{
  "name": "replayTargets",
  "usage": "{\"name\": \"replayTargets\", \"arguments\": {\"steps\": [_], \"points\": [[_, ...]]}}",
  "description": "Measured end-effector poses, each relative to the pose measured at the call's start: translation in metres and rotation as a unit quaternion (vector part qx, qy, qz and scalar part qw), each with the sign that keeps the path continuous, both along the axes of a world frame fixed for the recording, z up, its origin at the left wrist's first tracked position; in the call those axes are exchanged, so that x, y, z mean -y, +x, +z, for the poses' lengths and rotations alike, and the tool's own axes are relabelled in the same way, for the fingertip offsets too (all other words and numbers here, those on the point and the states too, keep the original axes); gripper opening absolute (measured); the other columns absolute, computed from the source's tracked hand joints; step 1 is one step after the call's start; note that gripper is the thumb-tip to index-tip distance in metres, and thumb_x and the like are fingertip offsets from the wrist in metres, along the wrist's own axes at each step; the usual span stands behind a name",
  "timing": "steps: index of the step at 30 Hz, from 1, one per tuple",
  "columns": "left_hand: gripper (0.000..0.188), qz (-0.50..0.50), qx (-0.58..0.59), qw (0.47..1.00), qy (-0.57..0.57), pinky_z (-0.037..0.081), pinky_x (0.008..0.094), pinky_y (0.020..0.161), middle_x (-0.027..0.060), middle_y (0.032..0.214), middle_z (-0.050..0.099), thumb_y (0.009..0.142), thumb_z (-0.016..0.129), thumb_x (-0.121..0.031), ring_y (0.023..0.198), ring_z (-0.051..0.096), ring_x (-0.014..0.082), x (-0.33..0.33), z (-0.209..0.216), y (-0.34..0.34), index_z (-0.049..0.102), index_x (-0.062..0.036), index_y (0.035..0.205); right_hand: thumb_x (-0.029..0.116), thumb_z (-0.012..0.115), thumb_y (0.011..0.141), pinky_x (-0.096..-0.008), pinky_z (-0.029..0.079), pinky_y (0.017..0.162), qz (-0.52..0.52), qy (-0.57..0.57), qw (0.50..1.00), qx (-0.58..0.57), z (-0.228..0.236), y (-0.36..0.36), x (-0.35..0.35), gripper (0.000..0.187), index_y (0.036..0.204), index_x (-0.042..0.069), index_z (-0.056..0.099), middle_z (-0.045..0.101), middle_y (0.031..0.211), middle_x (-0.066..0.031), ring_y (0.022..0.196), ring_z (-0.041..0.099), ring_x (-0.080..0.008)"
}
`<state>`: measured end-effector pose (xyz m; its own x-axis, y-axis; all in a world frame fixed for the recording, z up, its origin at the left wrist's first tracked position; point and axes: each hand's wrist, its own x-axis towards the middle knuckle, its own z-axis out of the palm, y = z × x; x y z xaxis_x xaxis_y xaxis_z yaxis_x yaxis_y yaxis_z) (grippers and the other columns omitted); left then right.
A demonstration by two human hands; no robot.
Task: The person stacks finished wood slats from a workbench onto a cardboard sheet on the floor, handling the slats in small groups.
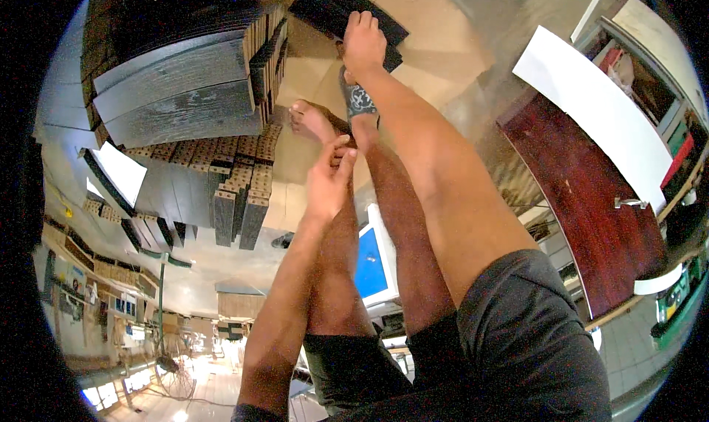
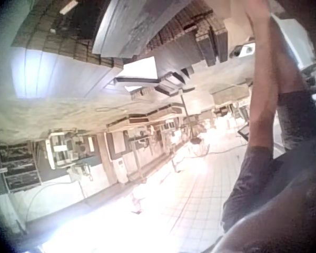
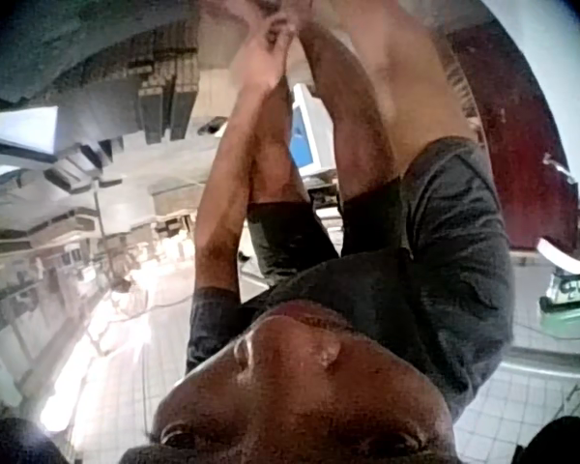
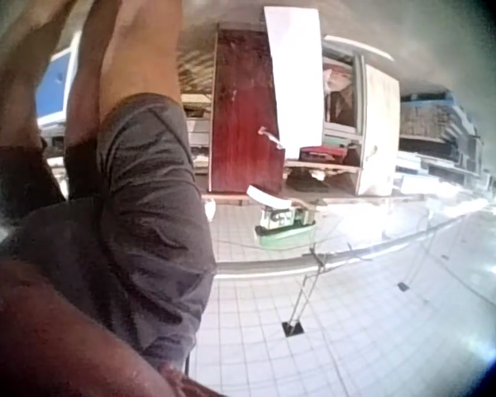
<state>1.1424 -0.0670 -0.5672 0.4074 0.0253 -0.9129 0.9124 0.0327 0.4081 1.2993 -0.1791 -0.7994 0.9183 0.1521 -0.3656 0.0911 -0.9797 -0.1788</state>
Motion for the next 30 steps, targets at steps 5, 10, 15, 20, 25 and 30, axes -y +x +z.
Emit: {"name": "replayTargets", "arguments": {"steps": [5,10,15,20,25,30], "points": [[0.042,-0.027,0.031,0.999,0.024,0.058,0.0358,0.088,0.0120,0.109,0.078,0.106,0.070,-0.029,0.095,0.072,0.0218,0.003,0.001,0.001,0.065,-0.0044,0.139,0.019,0.087,0.079,-0.0455,0.059,0.093,0.067,-0.025,0.993,-0.089,0.001,0.008,0.004,0.056,0.122,0.002,0.057,0.058,0.121,-0.0158,0.115,0.063,-0.0354],[0.040,-0.042,0.033,0.998,0.025,0.058,0.0369,0.087,0.0157,0.110,0.077,0.104,0.072,-0.025,0.094,0.073,0.0258,0.004,-0.004,0.003,0.065,-0.0011,0.135,0.015,0.087,0.076,-0.0436,0.056,0.100,0.061,-0.001,0.998,-0.022,0.010,-0.004,-0.006,0.056,0.122,0.003,0.055,0.058,0.122,-0.0161,0.118,0.061,-0.0357],[0.042,0.005,0.031,0.999,0.007,0.058,0.0364,0.088,0.0139,0.107,0.076,0.106,0.069,-0.027,0.094,0.072,0.0221,0.005,-0.012,-0.003,0.064,-0.0009,0.139,0.013,0.088,0.073,-0.0427,0.054,0.101,0.025,-0.028,0.998,-0.053,0.016,-0.001,-0.017,0.068,0.131,0.002,0.055,0.059,0.122,-0.0162,0.119,0.059,-0.0371],[0.042,0.027,0.013,1.000,-0.004,0.058,0.0361,0.088,0.0133,0.106,0.076,0.107,0.068,-0.027,0.095,0.072,0.0206,0.003,-0.005,0.005,0.063,-0.0018,0.140,0.007,0.084,0.076,-0.0427,0.055,0.097,0.015,0.026,0.999,-0.020,0.033,0.008,0.003,0.057,0.126,0.004,0.058,0.059,0.121,-0.0152,0.118,0.060,-0.0341],[0.039,-0.005,0.028,0.999,0.016,0.059,0.0360,0.086,0.0133,0.100,0.077,0.106,0.070,-0.025,0.091,0.073,0.0210,0.006,0.005,0.020,0.064,-0.0027,0.137,0.026,0.088,0.084,-0.0519,0.057,0.100,-0.058,-0.013,0.997,-0.042,0.041,0.050,0.009,0.059,0.129,0.004,0.056,0.060,0.128,-0.0171,0.122,0.062,-0.0388],[0.036,0.036,0.054,0.998,-0.003,0.056,0.0337,0.091,0.0080,0.107,0.075,0.106,0.069,-0.025,0.099,0.070,0.0183,0.009,0.014,0.023,0.066,-0.0042,0.136,0.020,0.087,0.085,-0.0489,0.062,0.093,-0.002,-0.021,0.999,-0.036,0.023,0.065,-0.013,0.057,0.129,0.004,0.055,0.060,0.131,-0.0173,0.124,0.063,-0.0373]]}}
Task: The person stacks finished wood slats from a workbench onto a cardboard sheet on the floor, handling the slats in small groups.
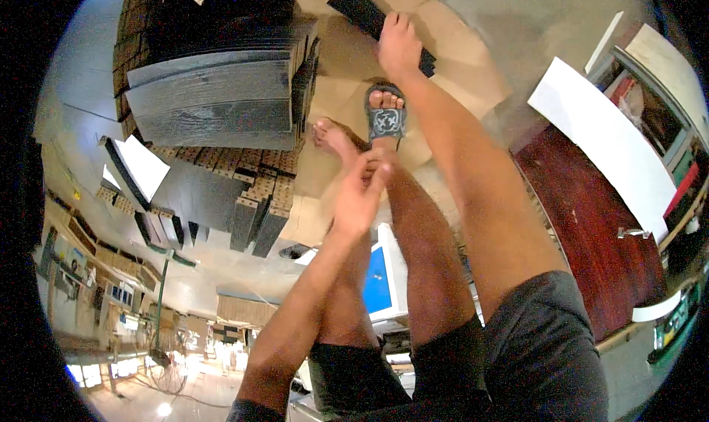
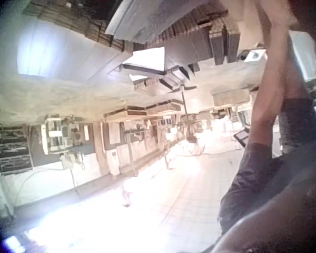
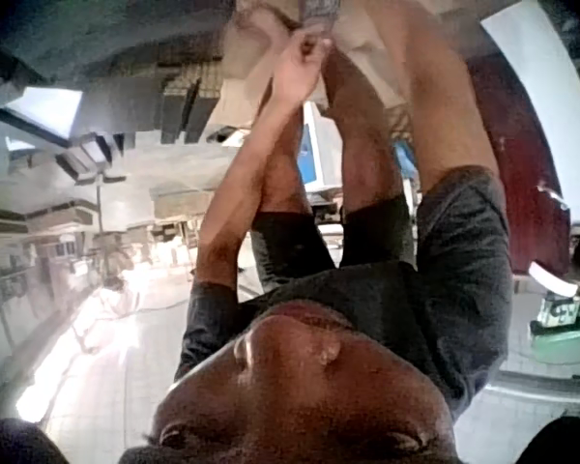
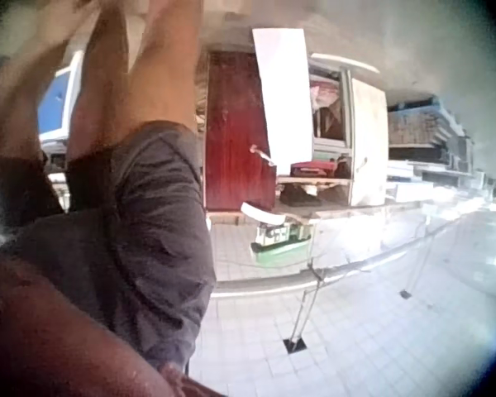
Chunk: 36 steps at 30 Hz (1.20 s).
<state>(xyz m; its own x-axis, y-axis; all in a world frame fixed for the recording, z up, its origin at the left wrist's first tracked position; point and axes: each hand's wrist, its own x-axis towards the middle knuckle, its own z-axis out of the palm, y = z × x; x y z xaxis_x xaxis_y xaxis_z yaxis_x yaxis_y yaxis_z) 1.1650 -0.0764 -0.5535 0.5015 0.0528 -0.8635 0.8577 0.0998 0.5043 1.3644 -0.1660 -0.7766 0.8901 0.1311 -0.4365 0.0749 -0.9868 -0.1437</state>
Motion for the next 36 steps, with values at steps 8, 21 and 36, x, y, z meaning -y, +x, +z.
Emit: {"name": "replayTargets", "arguments": {"steps": [8,21,36], "points": [[0.028,-0.170,0.462,0.837,0.240,0.057,0.0433,0.078,0.0135,0.105,0.075,0.095,0.078,-0.017,0.088,0.071,0.0340,-0.071,0.079,0.189,0.073,-0.0039,0.120,0.012,0.072,0.092,-0.0457,0.065,0.085,0.039,-0.055,0.998,-0.001,-0.024,0.004,0.020,0.044,0.131,0.006,0.054,0.059,0.135,-0.0151,0.125,0.063,-0.0352],[0.016,-0.891,0.029,0.359,0.276,0.062,0.0462,0.065,0.0138,0.088,0.079,0.089,0.083,-0.024,0.088,0.080,0.0283,-0.203,-0.131,0.405,0.077,-0.0101,0.093,0.028,0.089,0.081,-0.0552,0.039,0.115,-0.082,0.186,0.977,0.066,0.072,-0.034,0.054,0.078,0.145,0.007,0.052,0.051,0.148,-0.0173,0.136,0.049,-0.0421],[0.024,-0.814,0.213,0.304,0.446,0.065,0.0479,0.079,0.0195,0.109,0.076,0.095,0.070,-0.010,0.103,0.077,0.0355,-0.250,-0.171,0.373,0.063,-0.0022,0.117,0.016,0.081,0.088,-0.0455,0.050,0.103,-0.254,0.321,0.911,0.052,0.085,-0.103,0.109,0.036,0.118,0.003,0.065,0.061,0.124,-0.0167,0.120,0.060,-0.0378]]}}
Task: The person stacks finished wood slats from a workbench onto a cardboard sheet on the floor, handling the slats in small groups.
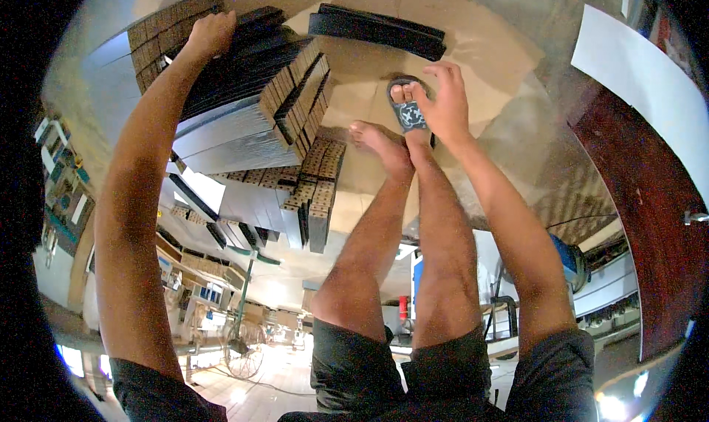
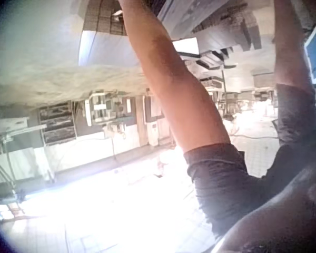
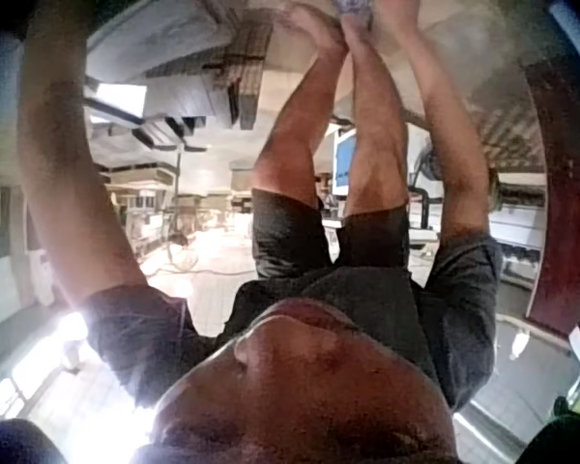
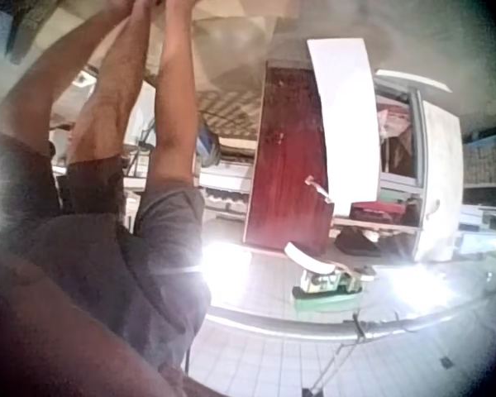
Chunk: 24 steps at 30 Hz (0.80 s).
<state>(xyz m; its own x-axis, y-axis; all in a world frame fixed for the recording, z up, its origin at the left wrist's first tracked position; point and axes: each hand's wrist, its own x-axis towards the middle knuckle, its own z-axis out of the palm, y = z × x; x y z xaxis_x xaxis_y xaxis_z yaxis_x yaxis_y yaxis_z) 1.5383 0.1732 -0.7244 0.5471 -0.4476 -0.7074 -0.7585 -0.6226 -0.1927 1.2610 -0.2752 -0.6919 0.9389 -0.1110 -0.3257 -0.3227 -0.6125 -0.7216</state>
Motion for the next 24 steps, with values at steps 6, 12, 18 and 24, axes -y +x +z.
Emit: {"name": "replayTargets", "arguments": {"steps": [6,12,18,24], "points": [[0.038,0.094,-0.050,0.994,0.018,0.062,0.0570,0.086,0.0265,0.113,0.072,0.094,0.073,-0.015,0.106,0.072,0.0476,0.047,0.052,0.026,0.057,-0.0023,0.125,0.021,0.083,0.091,-0.0426,0.054,0.099,-0.061,0.083,0.994,-0.020,0.022,0.050,-0.037,0.037,0.119,0.002,0.067,0.066,0.122,-0.0151,0.113,0.066,-0.0322],[0.061,0.286,-0.007,0.926,-0.246,0.057,0.0544,0.094,0.0279,0.114,0.075,0.088,0.079,-0.031,0.108,0.073,0.0464,0.092,0.172,0.024,0.058,-0.0049,0.139,0.050,0.085,0.093,-0.0417,0.041,0.120,-0.184,0.482,0.833,-0.200,0.079,0.126,-0.113,0.102,0.164,-0.001,0.033,0.048,0.160,-0.0191,0.143,0.051,-0.0288],[0.069,0.475,-0.106,0.789,-0.375,0.059,0.0472,0.091,0.0305,0.111,0.074,0.093,0.080,-0.031,0.104,0.075,0.0440,0.216,0.222,-0.062,0.049,0.0010,0.146,0.041,0.078,0.097,-0.0354,0.050,0.106,-0.238,0.667,0.682,-0.181,0.103,0.155,-0.104,0.067,0.149,0.005,0.056,0.067,0.137,-0.0081,0.123,0.064,-0.0187],[0.084,0.530,-0.069,0.659,-0.528,0.032,0.0501,0.120,0.0261,0.150,0.051,0.108,0.057,-0.057,0.139,0.047,0.0422,0.250,0.184,-0.146,0.034,0.0034,0.161,0.046,0.070,0.099,-0.0435,0.049,0.113,-0.217,0.711,0.618,-0.256,0.107,0.123,-0.041,0.059,0.141,0.005,0.064,0.072,0.132,-0.0095,0.124,0.066,-0.0252]]}}
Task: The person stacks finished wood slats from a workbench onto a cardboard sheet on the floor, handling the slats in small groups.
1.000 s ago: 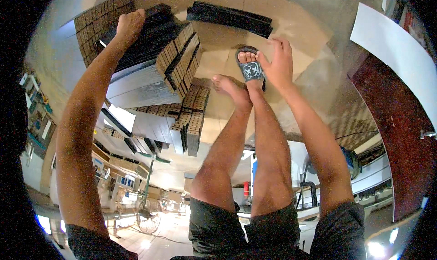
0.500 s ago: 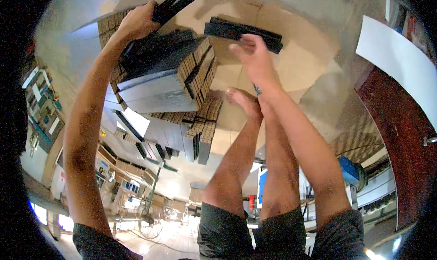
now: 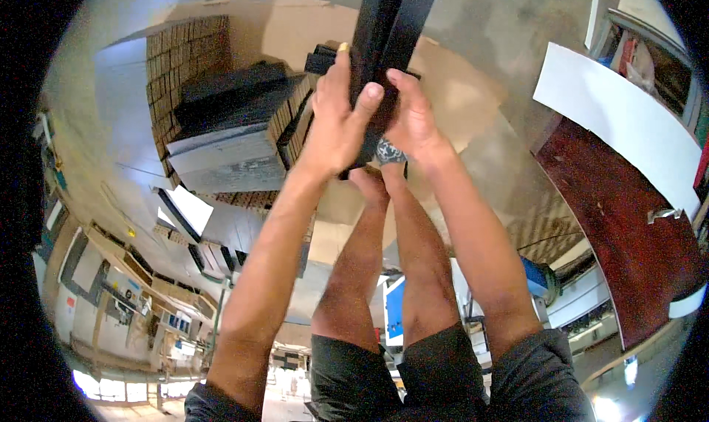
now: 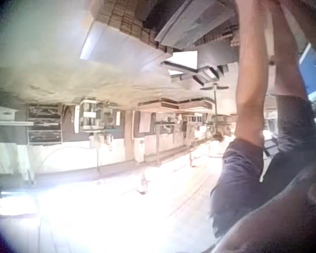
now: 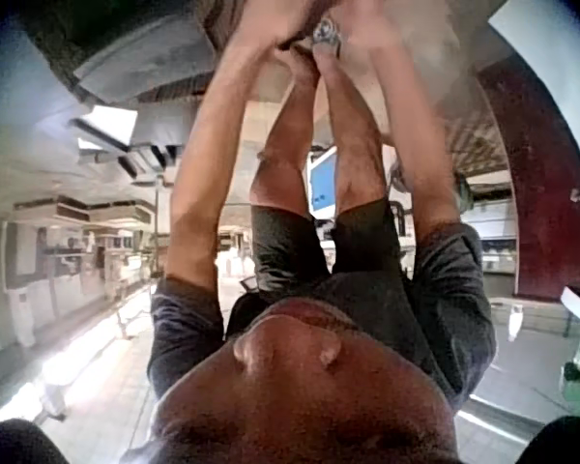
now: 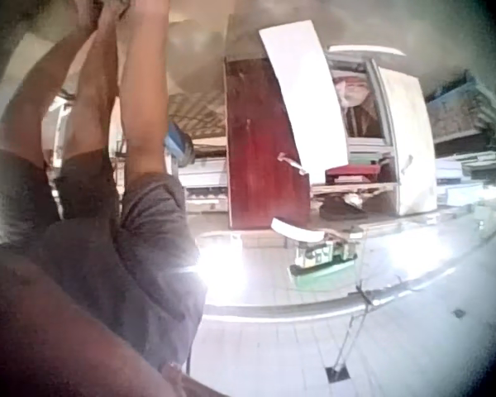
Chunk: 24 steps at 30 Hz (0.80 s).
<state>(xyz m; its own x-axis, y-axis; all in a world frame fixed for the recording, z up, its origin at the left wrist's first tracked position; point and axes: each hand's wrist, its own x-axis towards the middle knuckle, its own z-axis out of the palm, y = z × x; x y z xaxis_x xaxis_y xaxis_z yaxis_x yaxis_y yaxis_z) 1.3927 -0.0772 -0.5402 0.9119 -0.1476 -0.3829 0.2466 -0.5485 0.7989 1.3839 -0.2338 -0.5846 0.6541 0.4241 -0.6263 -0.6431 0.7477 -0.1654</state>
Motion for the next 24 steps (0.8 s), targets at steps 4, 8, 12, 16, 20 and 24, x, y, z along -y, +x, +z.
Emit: {"name": "replayTargets", "arguments": {"steps": [4,8,12,16,20,24], "points": [[0.065,0.049,0.055,0.996,0.047,0.029,0.0578,0.118,0.0236,0.148,0.052,0.106,0.060,-0.051,0.138,0.045,0.0427,0.019,-0.020,-0.030,0.056,-0.0011,0.147,0.050,0.079,0.096,-0.0414,0.048,0.113,0.042,-0.053,0.998,0.011,-0.006,-0.028,0.024,0.069,0.146,0.006,0.059,0.067,0.137,-0.0067,0.127,0.063,-0.0226],[0.054,0.179,0.004,0.983,-0.052,0.048,0.0445,0.109,0.0226,0.133,0.065,0.097,0.077,-0.018,0.124,0.063,0.0391,0.029,-0.027,-0.052,0.056,0.0016,0.143,0.044,0.075,0.101,-0.0371,0.047,0.110,0.091,-0.150,0.984,-0.037,-0.016,-0.051,0.018,0.060,0.145,0.009,0.054,0.065,0.131,-0.0019,0.124,0.060,-0.0166],[0.058,0.258,-0.031,0.965,-0.045,0.051,0.0432,0.108,0.0240,0.134,0.066,0.095,0.073,-0.006,0.123,0.066,0.0345,0.038,-0.014,-0.071,0.052,0.0035,0.148,0.044,0.074,0.102,-0.0334,0.040,0.116,0.103,-0.195,0.975,0.011,0.001,-0.050,-0.010,0.079,0.161,0.006,0.037,0.054,0.144,-0.0062,0.130,0.052,-0.0164],[0.059,0.264,-0.037,0.957,-0.115,0.043,0.0497,0.116,0.0299,0.155,0.050,0.099,0.057,-0.001,0.140,0.054,0.0450,0.033,-0.035,-0.102,0.045,0.0024,0.156,0.043,0.084,0.094,-0.0345,0.046,0.109,0.182,-0.286,0.939,0.052,-0.013,-0.047,-0.019,0.079,0.151,0.003,0.048,0.062,0.136,-0.0067,0.124,0.058,-0.0192],[0.061,0.179,-0.097,0.979,-0.012,0.043,0.0522,0.116,0.0296,0.151,0.056,0.097,0.053,0.000,0.135,0.056,0.0481,0.003,-0.023,-0.100,0.045,0.0008,0.158,0.040,0.093,0.081,-0.0356,0.054,0.096,0.284,-0.425,0.854,0.098,-0.063,-0.046,-0.008,0.075,0.135,0.000,0.059,0.071,0.115,-0.0085,0.105,0.067,-0.0217],[0.048,0.124,0.038,0.989,0.069,0.045,0.0430,0.116,0.0236,0.138,0.064,0.098,0.066,-0.003,0.131,0.062,0.0356,-0.058,-0.011,-0.073,0.058,0.0014,0.145,0.029,0.093,0.072,-0.0507,0.057,0.092,0.394,-0.665,0.598,0.212,-0.083,-0.017,-0.006,0.080,0.134,-0.004,0.057,0.072,0.112,-0.0299,0.107,0.071,-0.0477]]}}
